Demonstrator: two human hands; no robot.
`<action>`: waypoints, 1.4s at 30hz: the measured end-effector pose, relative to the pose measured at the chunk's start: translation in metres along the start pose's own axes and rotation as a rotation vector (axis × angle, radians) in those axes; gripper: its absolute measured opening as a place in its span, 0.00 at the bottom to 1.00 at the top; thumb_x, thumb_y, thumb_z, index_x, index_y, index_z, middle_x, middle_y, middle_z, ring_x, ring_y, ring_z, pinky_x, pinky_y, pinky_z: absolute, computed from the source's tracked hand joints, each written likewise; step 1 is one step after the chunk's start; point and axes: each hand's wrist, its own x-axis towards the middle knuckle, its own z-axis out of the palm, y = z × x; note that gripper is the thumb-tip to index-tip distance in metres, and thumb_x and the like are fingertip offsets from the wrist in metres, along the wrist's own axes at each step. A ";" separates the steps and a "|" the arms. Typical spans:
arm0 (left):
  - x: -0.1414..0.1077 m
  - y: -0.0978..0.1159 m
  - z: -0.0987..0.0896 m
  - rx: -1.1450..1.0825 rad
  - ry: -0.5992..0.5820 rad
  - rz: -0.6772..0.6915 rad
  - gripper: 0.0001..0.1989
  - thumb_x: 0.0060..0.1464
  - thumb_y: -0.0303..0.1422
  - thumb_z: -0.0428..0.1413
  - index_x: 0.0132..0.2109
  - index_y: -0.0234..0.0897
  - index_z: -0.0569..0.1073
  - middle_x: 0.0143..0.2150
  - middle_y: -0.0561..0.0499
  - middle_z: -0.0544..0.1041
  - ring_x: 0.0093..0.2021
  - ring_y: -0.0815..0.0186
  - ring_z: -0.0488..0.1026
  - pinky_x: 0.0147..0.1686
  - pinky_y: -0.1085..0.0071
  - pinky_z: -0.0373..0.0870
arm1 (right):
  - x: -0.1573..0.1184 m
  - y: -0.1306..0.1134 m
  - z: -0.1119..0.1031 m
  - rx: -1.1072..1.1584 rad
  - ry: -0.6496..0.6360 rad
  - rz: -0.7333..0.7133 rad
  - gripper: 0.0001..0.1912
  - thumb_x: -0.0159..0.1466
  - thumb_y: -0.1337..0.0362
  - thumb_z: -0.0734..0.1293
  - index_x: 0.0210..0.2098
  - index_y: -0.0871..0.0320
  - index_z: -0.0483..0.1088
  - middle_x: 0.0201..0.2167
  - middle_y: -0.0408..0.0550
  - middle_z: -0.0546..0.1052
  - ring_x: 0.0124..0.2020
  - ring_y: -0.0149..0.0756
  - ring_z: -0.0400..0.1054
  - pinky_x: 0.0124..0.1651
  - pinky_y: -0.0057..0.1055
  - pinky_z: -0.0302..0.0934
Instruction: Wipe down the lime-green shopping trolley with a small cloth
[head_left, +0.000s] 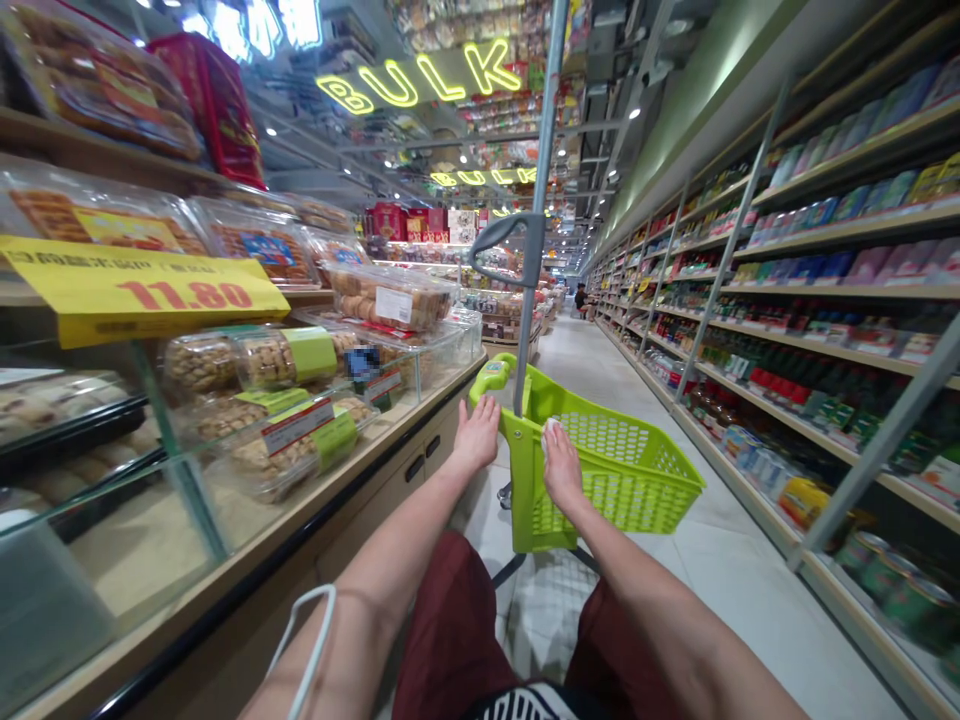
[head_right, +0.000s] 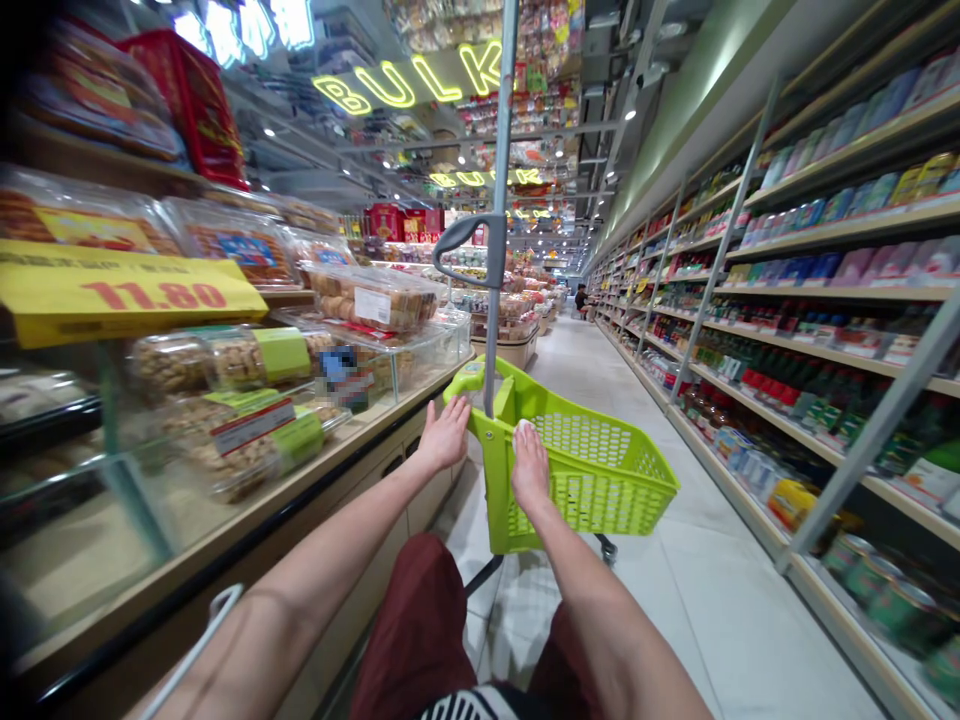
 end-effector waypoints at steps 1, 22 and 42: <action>0.001 0.001 0.001 -0.004 0.001 -0.012 0.31 0.48 0.26 0.43 0.61 0.30 0.52 0.65 0.42 0.48 0.64 0.57 0.41 0.58 0.44 0.34 | -0.002 0.005 0.000 -0.001 -0.001 0.006 0.28 0.59 0.76 0.48 0.58 0.61 0.56 0.61 0.53 0.55 0.63 0.35 0.42 0.61 0.42 0.44; -0.001 0.017 -0.006 0.013 -0.058 -0.058 0.35 0.45 0.31 0.47 0.62 0.28 0.49 0.65 0.41 0.46 0.65 0.55 0.37 0.59 0.48 0.36 | 0.021 0.025 0.002 -0.041 -0.164 0.033 0.30 0.58 0.78 0.48 0.58 0.57 0.56 0.61 0.53 0.56 0.63 0.41 0.44 0.59 0.50 0.44; -0.003 0.024 -0.017 0.012 -0.046 -0.065 0.32 0.47 0.35 0.47 0.60 0.29 0.54 0.64 0.39 0.50 0.64 0.54 0.42 0.58 0.50 0.41 | 0.027 -0.052 0.005 0.241 -0.087 -0.157 0.31 0.54 0.78 0.55 0.58 0.63 0.57 0.60 0.55 0.56 0.62 0.37 0.45 0.62 0.40 0.46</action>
